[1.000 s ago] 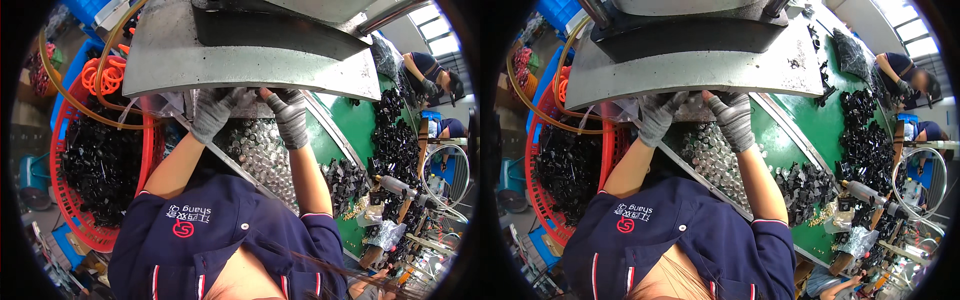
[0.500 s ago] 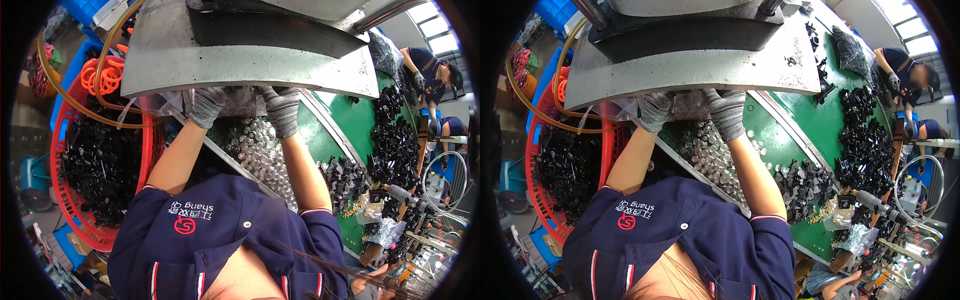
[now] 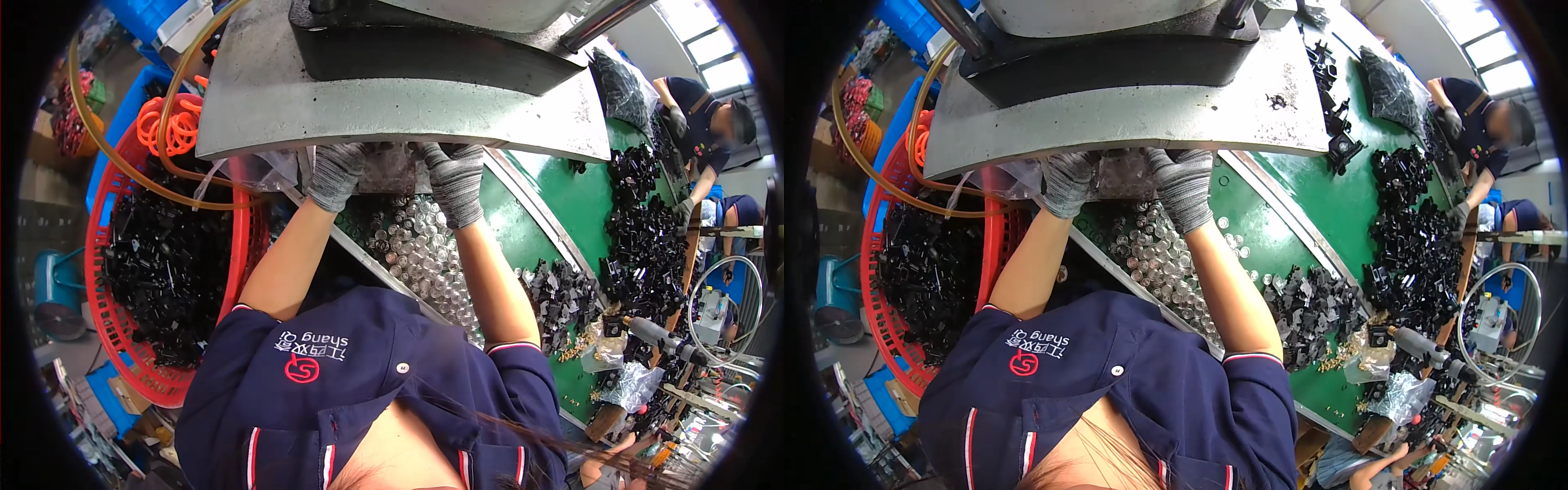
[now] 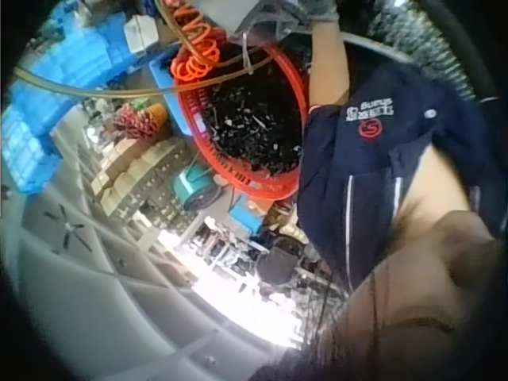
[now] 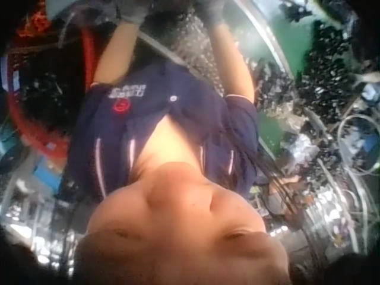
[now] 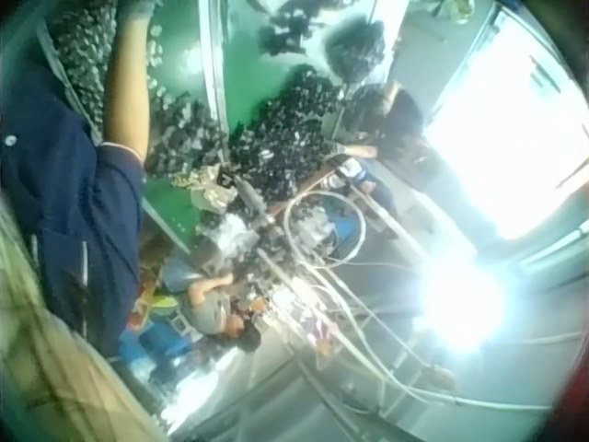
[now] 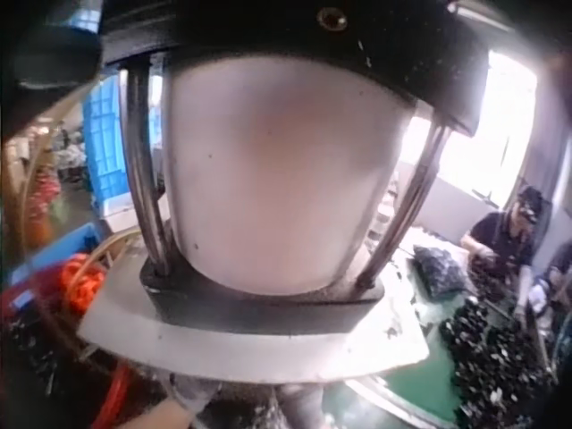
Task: Assembling small hardware components using a pneumatic screwdriver at a factory workstation.
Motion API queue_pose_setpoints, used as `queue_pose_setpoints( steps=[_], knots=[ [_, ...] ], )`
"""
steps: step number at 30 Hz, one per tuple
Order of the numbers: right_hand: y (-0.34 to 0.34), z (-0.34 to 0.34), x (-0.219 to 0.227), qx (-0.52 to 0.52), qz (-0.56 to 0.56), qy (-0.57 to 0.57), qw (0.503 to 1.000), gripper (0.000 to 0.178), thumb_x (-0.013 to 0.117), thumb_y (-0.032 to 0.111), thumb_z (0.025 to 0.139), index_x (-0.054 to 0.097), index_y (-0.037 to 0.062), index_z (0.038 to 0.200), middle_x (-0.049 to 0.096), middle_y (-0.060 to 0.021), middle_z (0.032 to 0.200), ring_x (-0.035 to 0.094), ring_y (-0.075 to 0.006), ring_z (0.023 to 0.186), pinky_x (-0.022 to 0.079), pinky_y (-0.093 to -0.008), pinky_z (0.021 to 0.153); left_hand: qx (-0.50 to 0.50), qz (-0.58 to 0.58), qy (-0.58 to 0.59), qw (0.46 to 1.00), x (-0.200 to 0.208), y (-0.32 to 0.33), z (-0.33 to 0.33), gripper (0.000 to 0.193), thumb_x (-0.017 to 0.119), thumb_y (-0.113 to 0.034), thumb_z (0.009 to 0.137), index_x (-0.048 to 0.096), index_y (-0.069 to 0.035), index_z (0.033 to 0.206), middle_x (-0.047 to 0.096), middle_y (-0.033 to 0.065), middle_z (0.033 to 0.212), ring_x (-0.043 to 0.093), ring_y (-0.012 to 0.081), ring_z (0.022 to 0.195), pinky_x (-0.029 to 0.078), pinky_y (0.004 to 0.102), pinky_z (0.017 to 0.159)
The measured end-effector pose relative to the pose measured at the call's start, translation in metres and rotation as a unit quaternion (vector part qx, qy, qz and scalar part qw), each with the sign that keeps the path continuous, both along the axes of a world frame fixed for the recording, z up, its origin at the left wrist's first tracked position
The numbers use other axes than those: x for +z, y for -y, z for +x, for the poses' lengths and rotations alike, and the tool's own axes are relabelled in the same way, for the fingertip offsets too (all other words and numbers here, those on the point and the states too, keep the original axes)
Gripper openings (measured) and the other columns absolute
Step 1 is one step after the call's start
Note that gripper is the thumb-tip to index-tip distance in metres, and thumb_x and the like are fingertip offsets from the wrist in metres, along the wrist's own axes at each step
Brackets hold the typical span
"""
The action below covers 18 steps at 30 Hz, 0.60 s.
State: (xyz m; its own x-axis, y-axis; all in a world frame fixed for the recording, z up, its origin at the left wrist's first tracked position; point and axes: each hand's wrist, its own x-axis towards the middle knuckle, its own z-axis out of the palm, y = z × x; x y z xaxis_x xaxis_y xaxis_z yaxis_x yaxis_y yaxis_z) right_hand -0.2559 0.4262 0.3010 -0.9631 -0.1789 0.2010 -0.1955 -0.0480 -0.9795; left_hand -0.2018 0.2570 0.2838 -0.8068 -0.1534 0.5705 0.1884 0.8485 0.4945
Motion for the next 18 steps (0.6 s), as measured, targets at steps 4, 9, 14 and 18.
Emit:
queue_pose_setpoints(
  steps=[4, 9, 14, 18],
  knots=[
    [0.001, -0.001, 0.001, 0.024, -0.029, 0.045, 0.998, 0.018, 0.066, 0.003, 0.084, 0.06, -0.0046, 0.099, 0.068, -0.0121, 0.087, 0.066, -0.0161, 0.076, 0.053, -0.0274, 0.069, -0.074, 0.163, 0.031, 0.983, -0.02, 0.009, -0.008, 0.041, 0.061, -0.026, 0.088, 0.054, -0.007, 0.123, 0.061, 0.0078, 0.117, 0.06, 0.0212, 0.101, 0.049, 0.0327, 0.087],
    [-0.004, 0.004, 0.02, 0.032, 0.045, -0.016, 0.998, 0.021, 0.066, 0.011, 0.085, 0.06, -0.0033, 0.1, 0.068, -0.0112, 0.092, 0.065, -0.0142, 0.073, 0.051, -0.0255, 0.066, -0.2, 0.362, 0.091, 0.906, -0.017, 0.015, -0.011, 0.052, 0.066, -0.019, 0.086, 0.046, -0.003, 0.131, 0.056, 0.0073, 0.126, 0.058, 0.0164, 0.107, 0.048, 0.0265, 0.091],
    [-0.022, 0.038, 0.053, 0.141, -0.045, 0.192, 0.97, 0.031, 0.069, 0.021, 0.082, 0.063, 0.0, 0.104, 0.067, -0.0079, 0.091, 0.063, -0.014, 0.076, 0.05, -0.025, 0.064, -0.206, 0.494, 0.068, 0.842, 0.035, -0.043, 0.047, 0.054, 0.074, -0.015, 0.076, 0.051, -0.003, 0.124, 0.059, 0.0131, 0.114, 0.059, 0.0196, 0.104, 0.049, 0.0344, 0.087],
    [-0.072, 0.05, 0.056, 0.064, -0.027, 0.233, 0.97, 0.035, 0.067, 0.023, 0.079, 0.063, 0.0029, 0.107, 0.065, -0.0052, 0.085, 0.061, -0.011, 0.067, 0.045, -0.0207, 0.055, -0.193, 0.19, 0.021, 0.962, 0.06, -0.036, 0.081, 0.056, 0.071, -0.021, 0.078, 0.048, -0.005, 0.127, 0.054, 0.0154, 0.124, 0.058, 0.0231, 0.109, 0.047, 0.0346, 0.09]
  ],
)
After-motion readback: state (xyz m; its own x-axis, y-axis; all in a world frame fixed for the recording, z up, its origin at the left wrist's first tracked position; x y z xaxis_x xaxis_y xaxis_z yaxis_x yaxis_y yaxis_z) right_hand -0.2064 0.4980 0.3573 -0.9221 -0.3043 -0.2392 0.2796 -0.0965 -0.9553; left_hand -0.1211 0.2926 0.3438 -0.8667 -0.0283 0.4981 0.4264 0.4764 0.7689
